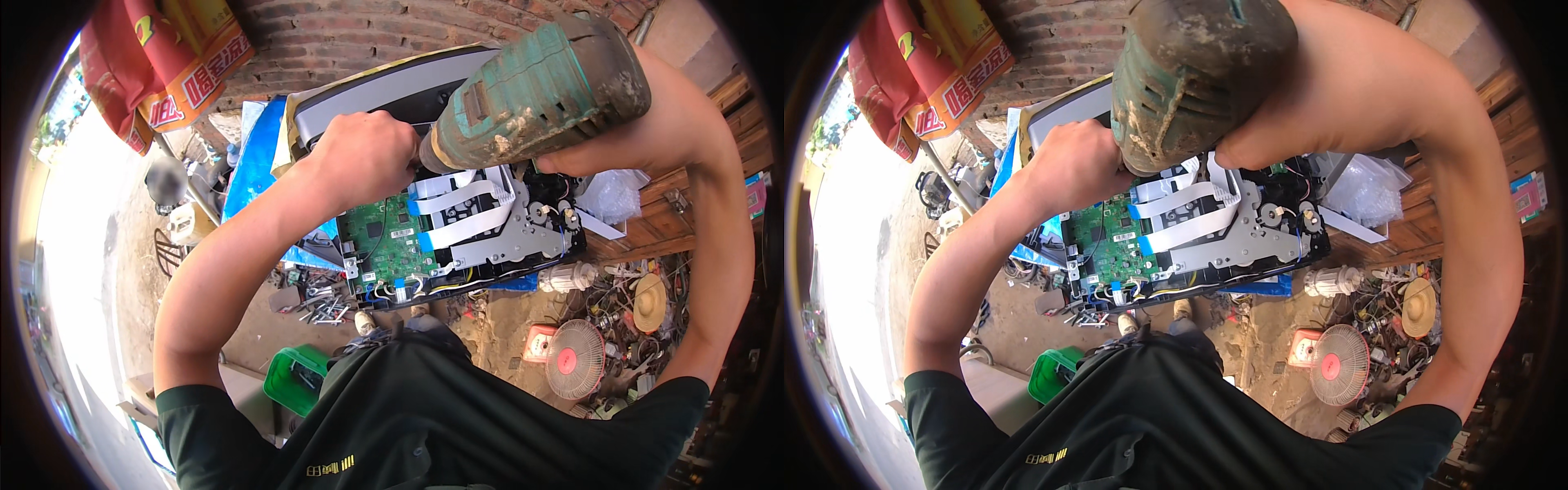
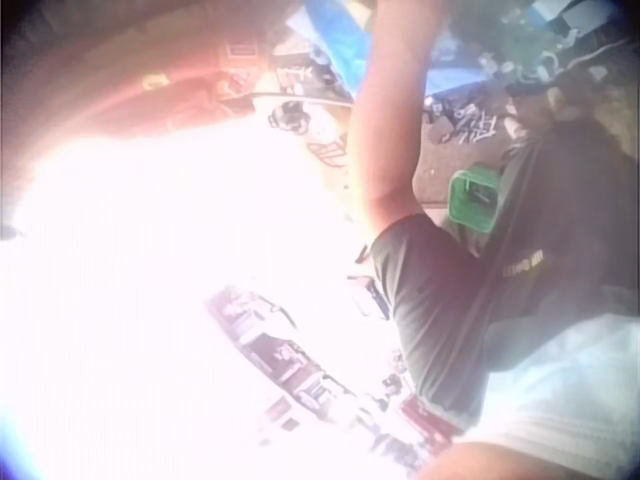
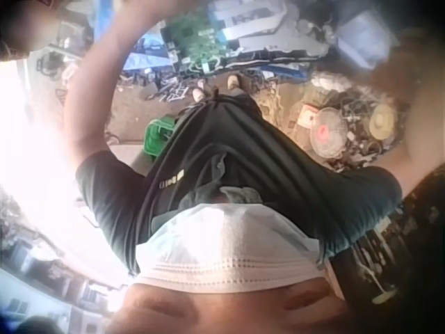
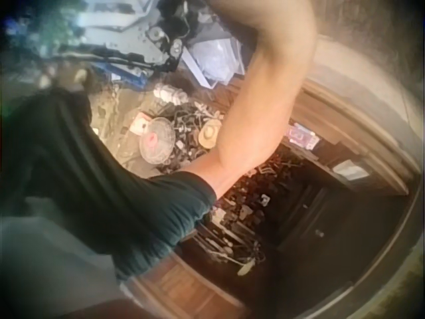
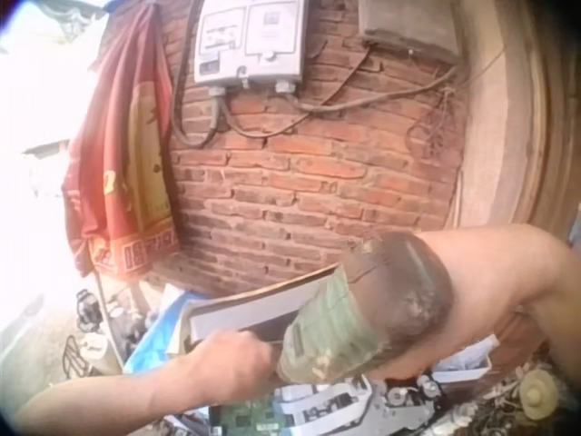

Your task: The person uses a power drill to remove screws from a circuit board inside an open electronic device, then disconnects ribbon cables and lifts the board out. The person places the removed board on a nearby surface.

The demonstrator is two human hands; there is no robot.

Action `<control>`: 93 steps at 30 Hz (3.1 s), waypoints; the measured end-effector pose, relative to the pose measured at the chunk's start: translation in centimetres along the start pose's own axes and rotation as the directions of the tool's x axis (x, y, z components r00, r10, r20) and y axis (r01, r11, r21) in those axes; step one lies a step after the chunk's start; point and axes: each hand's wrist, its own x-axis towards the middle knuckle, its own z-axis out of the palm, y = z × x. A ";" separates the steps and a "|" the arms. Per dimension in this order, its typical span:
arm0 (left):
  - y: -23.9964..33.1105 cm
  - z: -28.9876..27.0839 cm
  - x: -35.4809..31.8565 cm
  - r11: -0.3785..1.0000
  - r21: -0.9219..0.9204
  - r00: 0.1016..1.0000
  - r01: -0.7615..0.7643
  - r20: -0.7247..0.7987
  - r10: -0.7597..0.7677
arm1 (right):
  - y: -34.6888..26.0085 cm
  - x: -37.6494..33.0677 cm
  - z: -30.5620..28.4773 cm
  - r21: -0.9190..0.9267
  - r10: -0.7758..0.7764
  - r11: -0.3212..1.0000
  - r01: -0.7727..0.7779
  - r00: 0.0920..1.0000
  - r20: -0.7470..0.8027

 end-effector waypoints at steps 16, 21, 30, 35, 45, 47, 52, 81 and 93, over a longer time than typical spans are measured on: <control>0.3 1.1 0.3 0.998 0.015 0.996 -0.068 -0.062 0.069 | -0.9 -6.2 0.7 -0.060 0.000 0.998 -0.012 0.982 -0.188; 0.2 1.2 0.2 0.996 0.042 0.996 -0.079 -0.046 0.081 | -0.3 -10.4 0.8 -0.050 0.272 0.956 -0.289 0.937 -0.218; -1.3 0.7 -0.7 0.959 -0.259 0.977 -0.116 -0.202 0.064 | -1.4 -11.3 2.1 0.043 0.376 0.926 -0.375 0.911 -0.168; -2.9 -1.3 -5.8 0.093 -0.996 0.989 -0.006 -0.019 -0.143 | -4.1 -9.3 2.7 0.106 0.301 0.950 -0.292 0.950 -0.083; -2.8 7.2 -17.1 -0.868 -0.490 0.990 -0.077 0.067 -0.125 | -6.9 -7.9 5.5 0.154 0.383 0.920 -0.360 0.909 -0.162; -2.3 7.8 -17.7 -0.849 -0.525 0.979 -0.066 0.130 -0.156 | -7.0 -7.9 5.6 0.180 0.436 0.895 -0.408 0.886 -0.158; -0.7 9.3 -18.6 -0.733 -0.680 0.916 -0.003 0.292 -0.275 | -7.1 -7.6 5.6 0.244 0.446 0.880 -0.407 0.885 -0.136; 2.0 13.9 -17.9 -0.386 -0.896 0.940 0.218 0.299 -0.163 | -12.7 -2.8 3.6 0.252 0.544 0.783 -0.569 0.822 0.168; 1.4 3.2 -17.4 0.228 -0.952 0.972 0.206 0.172 -0.162 | -10.3 -3.5 4.9 0.270 0.334 0.897 -0.349 0.937 0.102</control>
